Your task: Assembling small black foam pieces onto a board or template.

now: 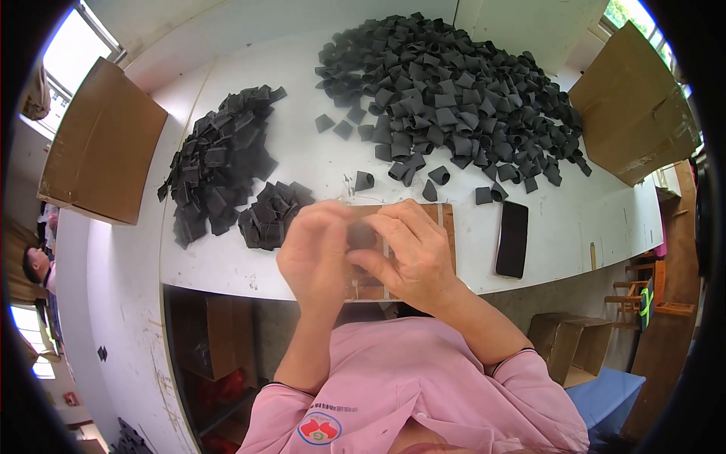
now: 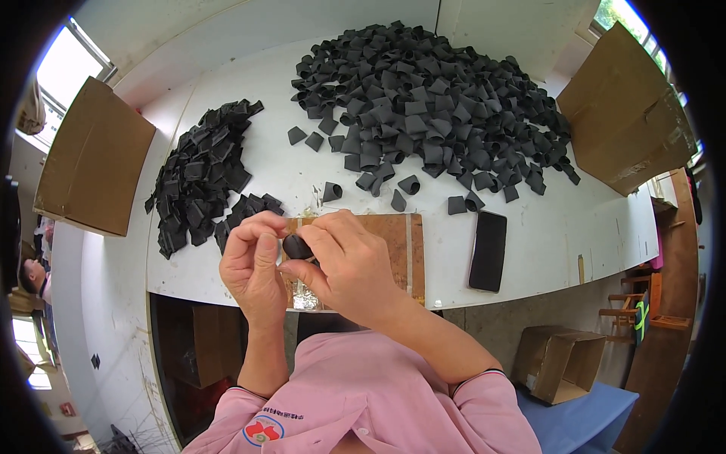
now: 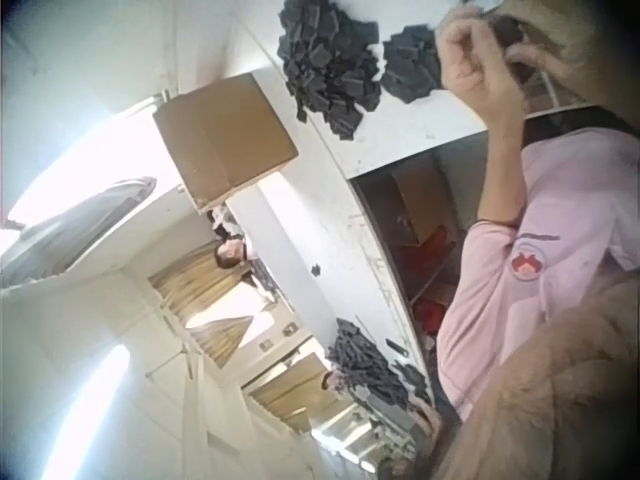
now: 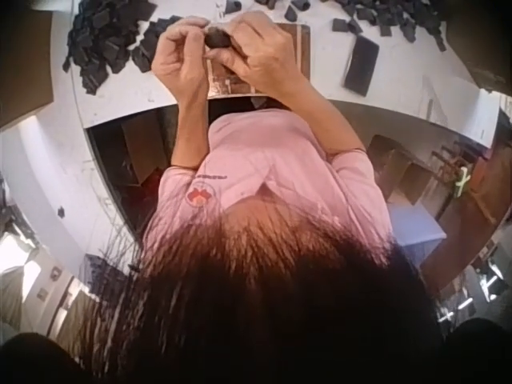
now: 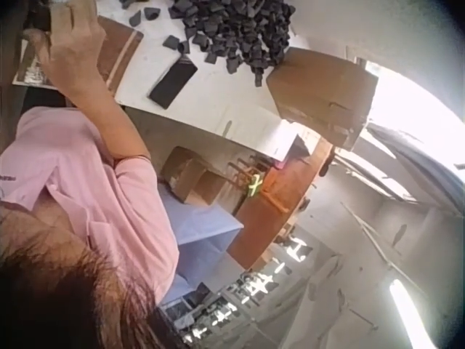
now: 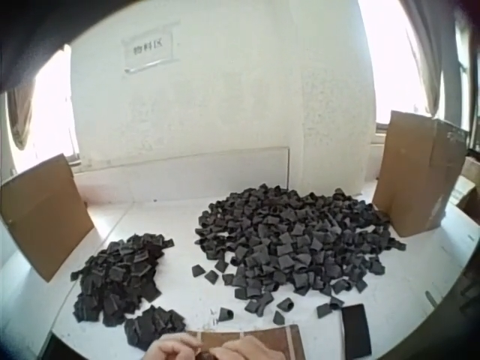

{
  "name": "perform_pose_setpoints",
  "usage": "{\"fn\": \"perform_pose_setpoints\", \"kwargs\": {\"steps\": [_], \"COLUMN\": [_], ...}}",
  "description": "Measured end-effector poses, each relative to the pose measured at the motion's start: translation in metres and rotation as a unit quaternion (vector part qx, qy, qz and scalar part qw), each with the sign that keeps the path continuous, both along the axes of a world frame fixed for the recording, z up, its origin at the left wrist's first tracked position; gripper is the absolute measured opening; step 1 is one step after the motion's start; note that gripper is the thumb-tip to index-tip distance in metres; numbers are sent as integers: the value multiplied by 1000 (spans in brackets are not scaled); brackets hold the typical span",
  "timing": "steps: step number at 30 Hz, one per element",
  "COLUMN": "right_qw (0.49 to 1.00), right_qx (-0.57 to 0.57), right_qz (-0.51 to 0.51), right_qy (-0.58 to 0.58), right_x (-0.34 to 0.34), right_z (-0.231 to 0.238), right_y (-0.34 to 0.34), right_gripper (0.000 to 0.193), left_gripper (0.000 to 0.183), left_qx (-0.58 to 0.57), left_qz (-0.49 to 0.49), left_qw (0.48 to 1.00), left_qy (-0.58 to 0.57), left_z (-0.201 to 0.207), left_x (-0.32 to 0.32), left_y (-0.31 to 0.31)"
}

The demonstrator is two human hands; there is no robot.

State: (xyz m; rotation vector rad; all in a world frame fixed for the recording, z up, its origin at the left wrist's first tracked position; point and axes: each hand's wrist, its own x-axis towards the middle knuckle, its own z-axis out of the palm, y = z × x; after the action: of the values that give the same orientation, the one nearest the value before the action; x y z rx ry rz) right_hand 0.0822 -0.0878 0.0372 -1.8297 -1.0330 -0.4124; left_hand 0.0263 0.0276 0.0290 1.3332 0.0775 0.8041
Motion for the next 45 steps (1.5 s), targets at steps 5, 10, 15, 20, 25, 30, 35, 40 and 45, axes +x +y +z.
{"fn": "perform_pose_setpoints", "kwargs": {"steps": [5,10,15,20,25,30,35,40,45], "right_qw": [999,1000,993,988,986,988,994,991,984], "right_qx": [-3,2,-15,-62,-37,-6,-12,-31,-80], "right_qz": [29,4,-57,-13,-7,4,18,11,17], "right_qy": [19,19,-102,-140,-165,-156,-107,-130,-156], "right_x": [7,1,1,13,13,16,14,16,17], "right_z": [-5,0,4,11,7,3,-18,-10,-12], "right_y": [-5,-1,6,-1,-5,-4,-5,-1,-4], "right_gripper": [37,35,24,18,17,20,21,17,17], "left_gripper": [13,7,10,10,9,8,9,9,9], "left_qx": [57,-61,-271,-288,-192,-120,-32,-67,-73], "left_qz": [-135,-74,-62,-53,-45,-45,-64,-23,-15], "left_qw": [987,994,960,956,980,992,996,997,997], "left_qy": [66,48,-28,-20,-13,11,50,24,16], "left_z": [8,6,14,9,2,8,2,-11,-16], "left_x": [9,3,0,-5,-10,-8,-7,-7,-6], "left_y": [12,2,-5,-6,-5,2,2,9,10]}}
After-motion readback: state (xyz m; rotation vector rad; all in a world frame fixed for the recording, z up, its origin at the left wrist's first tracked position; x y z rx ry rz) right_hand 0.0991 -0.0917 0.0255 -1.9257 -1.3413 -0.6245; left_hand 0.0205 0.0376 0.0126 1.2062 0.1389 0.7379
